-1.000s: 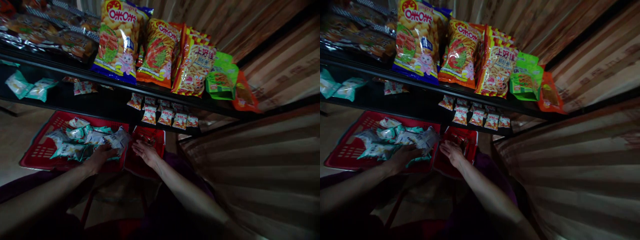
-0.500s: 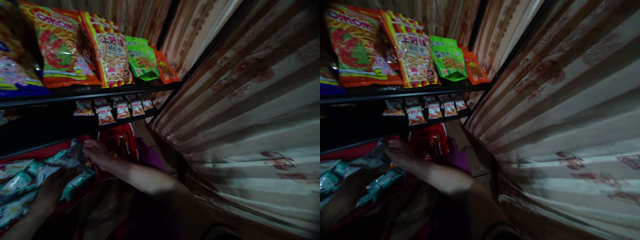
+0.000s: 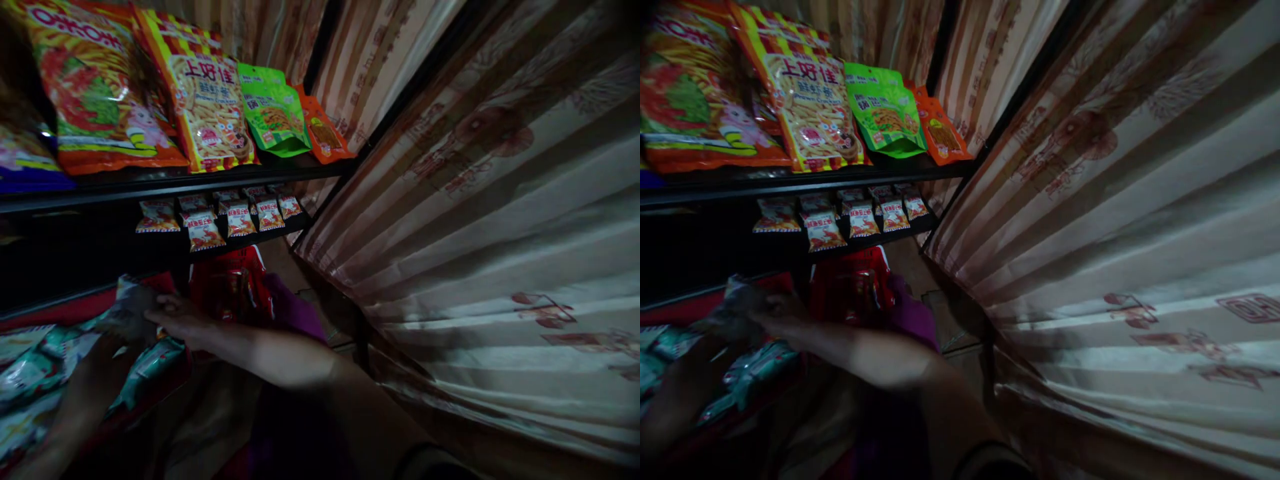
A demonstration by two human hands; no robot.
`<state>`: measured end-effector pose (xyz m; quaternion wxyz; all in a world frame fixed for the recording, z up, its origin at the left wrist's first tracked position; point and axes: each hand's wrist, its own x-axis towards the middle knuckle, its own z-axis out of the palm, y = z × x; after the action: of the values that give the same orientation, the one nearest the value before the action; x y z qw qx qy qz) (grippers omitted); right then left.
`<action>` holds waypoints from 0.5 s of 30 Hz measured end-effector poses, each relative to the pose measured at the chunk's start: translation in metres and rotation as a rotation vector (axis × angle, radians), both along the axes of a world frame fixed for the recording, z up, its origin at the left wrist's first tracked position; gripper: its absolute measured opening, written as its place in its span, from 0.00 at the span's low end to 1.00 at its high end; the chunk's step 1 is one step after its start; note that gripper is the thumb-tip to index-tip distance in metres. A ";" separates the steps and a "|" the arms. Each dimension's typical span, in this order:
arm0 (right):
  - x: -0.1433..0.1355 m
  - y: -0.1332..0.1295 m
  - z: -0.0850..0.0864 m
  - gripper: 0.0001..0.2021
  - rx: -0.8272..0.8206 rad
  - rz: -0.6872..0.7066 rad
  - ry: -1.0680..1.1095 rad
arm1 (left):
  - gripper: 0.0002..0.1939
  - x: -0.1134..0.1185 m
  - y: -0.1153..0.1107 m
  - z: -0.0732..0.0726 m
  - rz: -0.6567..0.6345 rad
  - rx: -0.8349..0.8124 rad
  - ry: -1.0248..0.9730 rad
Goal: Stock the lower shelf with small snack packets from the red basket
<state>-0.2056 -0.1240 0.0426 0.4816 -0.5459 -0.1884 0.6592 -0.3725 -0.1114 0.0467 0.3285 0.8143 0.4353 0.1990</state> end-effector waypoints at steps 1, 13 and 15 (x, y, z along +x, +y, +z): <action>0.001 -0.002 0.009 0.25 0.034 0.061 0.099 | 0.07 0.006 -0.005 0.005 0.059 0.024 0.006; 0.005 -0.021 0.056 0.18 0.113 0.177 0.425 | 0.15 0.028 -0.029 0.050 0.046 0.196 0.255; 0.008 -0.020 0.055 0.14 -0.010 0.143 0.451 | 0.13 0.026 -0.029 0.050 0.028 0.135 0.156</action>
<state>-0.1979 -0.1440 0.0971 0.4606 -0.3725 -0.1109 0.7979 -0.3466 -0.1402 0.0965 0.2353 0.8414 0.4564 0.1686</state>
